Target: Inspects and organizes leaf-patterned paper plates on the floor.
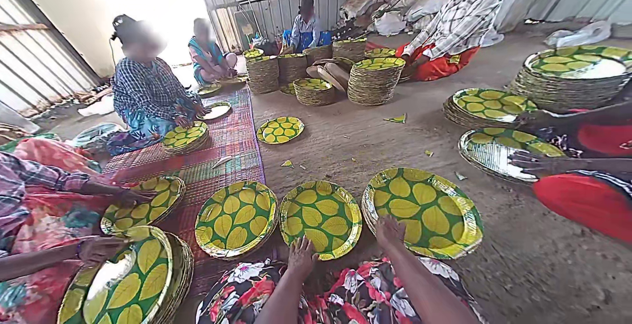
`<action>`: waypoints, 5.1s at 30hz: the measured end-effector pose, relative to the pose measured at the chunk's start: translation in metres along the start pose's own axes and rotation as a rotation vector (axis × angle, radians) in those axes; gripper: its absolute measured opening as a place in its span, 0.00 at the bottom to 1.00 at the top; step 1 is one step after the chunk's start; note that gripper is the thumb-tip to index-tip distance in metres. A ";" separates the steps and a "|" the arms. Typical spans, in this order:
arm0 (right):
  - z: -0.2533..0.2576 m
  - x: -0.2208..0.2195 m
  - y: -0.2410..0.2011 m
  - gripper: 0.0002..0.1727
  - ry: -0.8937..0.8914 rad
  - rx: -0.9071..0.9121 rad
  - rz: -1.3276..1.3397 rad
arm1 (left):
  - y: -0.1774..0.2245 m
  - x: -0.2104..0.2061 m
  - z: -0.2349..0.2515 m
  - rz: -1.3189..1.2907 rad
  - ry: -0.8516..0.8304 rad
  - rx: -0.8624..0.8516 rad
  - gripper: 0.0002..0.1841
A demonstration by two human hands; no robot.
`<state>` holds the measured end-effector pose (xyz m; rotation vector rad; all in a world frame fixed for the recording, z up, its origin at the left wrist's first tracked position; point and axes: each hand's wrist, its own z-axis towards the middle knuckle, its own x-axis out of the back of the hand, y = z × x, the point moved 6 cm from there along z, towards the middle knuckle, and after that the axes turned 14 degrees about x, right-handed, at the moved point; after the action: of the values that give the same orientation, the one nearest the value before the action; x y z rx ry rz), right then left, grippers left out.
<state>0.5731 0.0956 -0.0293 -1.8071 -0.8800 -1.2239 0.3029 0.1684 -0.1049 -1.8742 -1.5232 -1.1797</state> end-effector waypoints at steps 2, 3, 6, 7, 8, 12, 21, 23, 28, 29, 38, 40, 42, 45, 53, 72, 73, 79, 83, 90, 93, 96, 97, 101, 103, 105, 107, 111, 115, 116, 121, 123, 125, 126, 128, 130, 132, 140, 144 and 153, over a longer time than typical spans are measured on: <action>0.001 0.002 0.001 0.21 0.042 0.007 0.011 | 0.000 0.001 0.000 -0.003 0.004 0.007 0.33; 0.002 0.004 0.002 0.22 0.075 0.014 0.014 | 0.001 0.001 -0.001 -0.002 0.001 0.007 0.33; -0.001 0.017 0.002 0.22 0.211 0.045 0.045 | 0.000 0.004 -0.001 -0.013 -0.005 0.009 0.32; -0.003 0.020 0.003 0.21 0.246 0.042 0.058 | 0.000 0.005 -0.001 -0.017 -0.003 0.009 0.32; -0.003 0.019 0.004 0.23 0.236 0.032 0.074 | 0.000 0.004 -0.001 -0.014 -0.008 0.010 0.32; -0.006 -0.003 -0.002 0.23 -0.058 0.019 0.032 | 0.001 0.004 -0.001 -0.002 -0.020 0.009 0.32; -0.012 0.028 -0.006 0.24 0.333 0.158 0.032 | 0.001 0.013 -0.006 -0.111 0.069 0.010 0.33; -0.020 0.033 -0.025 0.21 0.516 0.376 0.037 | 0.004 0.029 -0.016 -0.215 0.344 -0.028 0.36; -0.021 -0.025 -0.076 0.15 0.041 0.897 -0.070 | 0.014 0.051 -0.031 -0.230 0.747 -0.155 0.35; -0.016 -0.039 -0.077 0.18 -0.136 0.857 -0.125 | 0.013 0.040 -0.024 -0.162 0.532 -0.133 0.34; 0.000 0.002 -0.019 0.34 0.130 0.088 -0.049 | 0.012 -0.002 0.000 0.080 -0.016 -0.063 0.37; 0.001 0.004 -0.008 0.23 0.063 0.004 0.010 | 0.012 -0.002 -0.001 0.073 -0.023 -0.056 0.37; 0.001 0.008 -0.003 0.21 0.076 -0.034 0.065 | 0.013 -0.002 -0.003 0.064 -0.042 -0.040 0.37; -0.003 0.029 -0.006 0.20 0.378 0.024 0.059 | 0.019 0.000 -0.010 0.038 -0.103 -0.021 0.37; -0.029 -0.025 -0.088 0.16 0.130 0.936 -0.009 | 0.018 0.049 -0.028 -0.337 0.847 -0.108 0.38; -0.008 0.027 -0.028 0.18 0.547 0.354 -0.011 | 0.018 0.029 -0.019 -0.159 0.266 -0.048 0.34; -0.016 0.027 -0.039 0.15 0.638 0.517 -0.027 | 0.018 0.035 -0.022 -0.220 0.447 -0.087 0.35; -0.027 -0.036 -0.090 0.15 -0.104 0.937 -0.135 | 0.022 0.038 -0.026 -0.128 0.608 -0.156 0.35; -0.010 -0.032 -0.066 0.25 -0.137 0.579 -0.121 | 0.016 0.001 -0.007 0.035 0.047 -0.084 0.35; 0.002 -0.011 -0.014 0.23 -0.102 0.001 -0.023 | 0.017 0.003 -0.004 0.039 0.041 -0.069 0.36; 0.001 -0.004 -0.010 0.24 -0.063 -0.019 0.025 | 0.017 0.005 -0.004 0.013 0.036 -0.068 0.36; -0.003 0.015 -0.009 0.23 0.143 0.047 0.053 | 0.017 0.011 -0.007 -0.084 0.108 -0.060 0.36; -0.006 0.024 -0.014 0.23 0.259 0.120 0.041 | 0.017 0.017 -0.009 -0.133 0.193 -0.063 0.38; -0.024 0.013 -0.057 0.13 0.456 0.667 -0.032 | 0.019 0.055 -0.034 -0.279 0.891 -0.192 0.39; -0.023 -0.013 -0.077 0.15 0.191 0.836 -0.059 | 0.019 0.060 -0.035 -0.254 0.928 -0.209 0.38; -0.017 -0.037 -0.084 0.19 -0.121 0.785 -0.139 | 0.016 0.041 -0.021 -0.147 0.572 -0.150 0.35; -0.013 -0.042 -0.076 0.23 -0.233 0.591 -0.184 | 0.014 0.014 -0.007 -0.027 0.169 -0.091 0.35; -0.002 -0.012 -0.038 0.31 -0.011 0.196 -0.050 | 0.015 0.005 -0.002 0.005 0.063 -0.079 0.36; 0.001 -0.014 -0.010 0.23 -0.118 -0.029 -0.049 | 0.014 0.003 0.000 0.003 0.071 -0.083 0.36; 0.002 -0.014 -0.010 0.21 -0.134 -0.042 -0.062 | 0.014 0.003 0.000 0.005 0.068 -0.079 0.36; 0.002 -0.003 -0.003 0.24 -0.001 -0.038 0.045 | 0.013 0.004 0.001 -0.005 0.070 -0.087 0.36; -0.002 0.012 -0.007 0.24 0.175 0.037 0.030 | 0.013 0.006 0.000 -0.038 0.077 -0.078 0.37; -0.009 0.026 -0.022 0.20 0.397 0.235 -0.007 | 0.014 0.015 -0.006 -0.119 0.202 -0.084 0.39; -0.013 0.025 -0.033 0.17 0.463 0.373 -0.001 | 0.015 0.024 -0.012 -0.169 0.351 -0.111 0.40; -0.022 0.011 -0.057 0.14 0.432 0.661 -0.007 | 0.018 0.044 -0.027 -0.246 0.747 -0.196 0.38; -0.021 -0.017 -0.075 0.15 0.224 0.862 -0.048 | 0.021 0.054 -0.036 -0.257 0.913 -0.241 0.36; -0.013 -0.042 -0.081 0.16 -0.058 0.883 -0.109 | 0.019 0.042 -0.027 -0.175 0.663 -0.208 0.34; -0.003 -0.013 -0.016 0.28 -0.022 0.071 0.024 | 0.020 0.009 -0.006 0.016 0.130 -0.126 0.33; 0.000 -0.012 -0.008 0.23 -0.096 -0.039 0.012 | 0.019 0.014 -0.007 -0.027 0.112 -0.103 0.28; -0.020 0.024 -0.044 0.14 0.633 0.509 0.012 | -0.001 0.043 -0.014 -0.463 0.518 0.059 0.30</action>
<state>0.5337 0.1014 0.0074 -0.9370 -0.7164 -1.3049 0.2984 0.1818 -0.0614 -1.0713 -1.6900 -1.6392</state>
